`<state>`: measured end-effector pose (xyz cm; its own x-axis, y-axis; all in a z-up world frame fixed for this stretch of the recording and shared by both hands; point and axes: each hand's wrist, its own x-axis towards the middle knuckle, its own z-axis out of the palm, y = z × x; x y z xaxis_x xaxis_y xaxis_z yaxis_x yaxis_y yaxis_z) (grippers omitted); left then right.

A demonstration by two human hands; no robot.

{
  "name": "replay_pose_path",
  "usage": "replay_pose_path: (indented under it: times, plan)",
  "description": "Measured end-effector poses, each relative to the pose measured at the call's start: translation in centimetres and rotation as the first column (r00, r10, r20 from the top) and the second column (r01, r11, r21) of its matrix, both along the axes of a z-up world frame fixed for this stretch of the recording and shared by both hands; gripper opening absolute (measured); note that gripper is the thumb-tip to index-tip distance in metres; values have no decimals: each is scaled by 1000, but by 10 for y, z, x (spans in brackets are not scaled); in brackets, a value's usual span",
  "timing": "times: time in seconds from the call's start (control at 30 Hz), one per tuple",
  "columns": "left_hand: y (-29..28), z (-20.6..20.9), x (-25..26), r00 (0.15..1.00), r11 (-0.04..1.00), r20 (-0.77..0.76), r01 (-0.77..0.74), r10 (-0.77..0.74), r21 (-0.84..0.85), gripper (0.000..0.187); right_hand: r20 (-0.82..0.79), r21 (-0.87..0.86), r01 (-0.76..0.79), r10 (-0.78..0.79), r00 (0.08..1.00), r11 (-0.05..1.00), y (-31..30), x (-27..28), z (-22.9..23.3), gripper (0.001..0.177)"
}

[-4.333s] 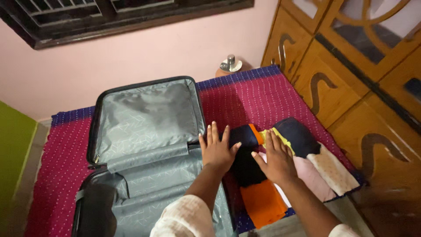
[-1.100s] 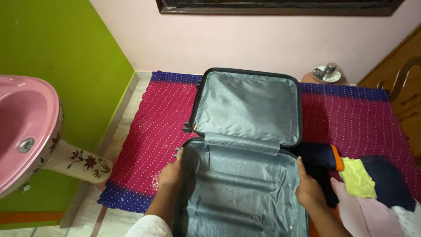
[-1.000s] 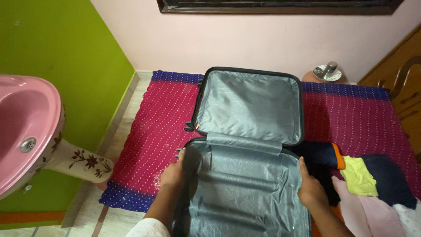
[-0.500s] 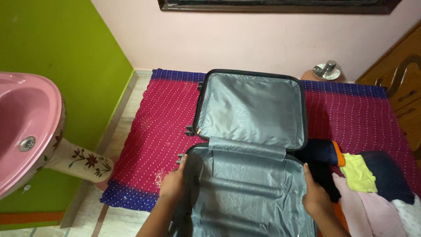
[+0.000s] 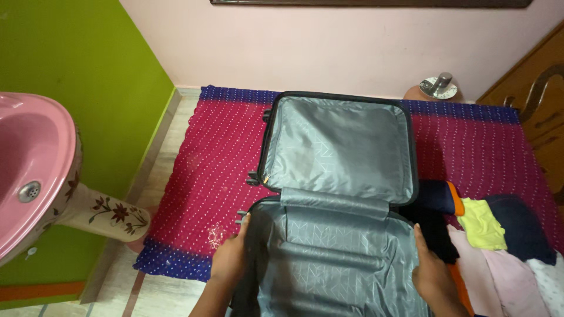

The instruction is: The person folds clothes by hand and places them into a suitcase on a bed.

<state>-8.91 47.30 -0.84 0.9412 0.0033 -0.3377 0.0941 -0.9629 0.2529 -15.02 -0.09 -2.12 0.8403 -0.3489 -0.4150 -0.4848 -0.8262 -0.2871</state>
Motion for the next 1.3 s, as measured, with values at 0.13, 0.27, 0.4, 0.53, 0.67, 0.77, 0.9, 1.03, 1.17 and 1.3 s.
replay_pose_path:
  times: [0.13, 0.27, 0.4, 0.53, 0.67, 0.77, 0.9, 1.03, 1.17, 1.3]
  plan:
    - [-2, 14, -3, 1000, 999, -4, -28, 28, -46, 93, 53, -23, 7, -6, 999, 1000, 5, -5, 2, 112]
    - [-4, 33, 2, 994, 995, -92, -73, 66, -66, 87, -34, -104, 22, -25, 999, 994, 8, 2, 7, 111]
    - [-8, 40, 10, 997, 989, 42, -56, 62, -134, 74, 220, -245, -18, 73, 973, 969, 19, 12, 12, 114]
    - [-13, 31, 26, 945, 996, 324, 67, -45, -57, 70, 404, -273, -22, 135, 905, 962, 36, 30, 15, 104]
    - [-29, 22, 55, 852, 987, 517, 139, -81, -75, 67, 544, -235, -118, 231, 806, 965, 53, 56, 22, 90]
    - [-41, 16, 80, 846, 985, 533, 86, 6, -147, 64, 562, -197, -216, 290, 775, 957, 67, 79, 31, 81]
    - [-55, 4, 108, 802, 927, 546, -23, 240, -374, 55, 631, -180, -331, 367, 684, 926, 96, 114, 39, 73]
    - [-50, -11, 125, 847, 818, 337, -181, 412, -546, 50, 681, -112, -456, 402, 612, 883, 141, 145, 46, 70]
    - [-48, -29, 144, 829, 846, 425, -101, 362, -524, 46, 718, -88, -613, 476, 507, 786, 181, 171, 46, 53]
    - [-48, -27, 159, 860, 838, 352, -145, 370, -526, 37, 720, -123, -702, 550, 423, 701, 221, 202, 40, 41]
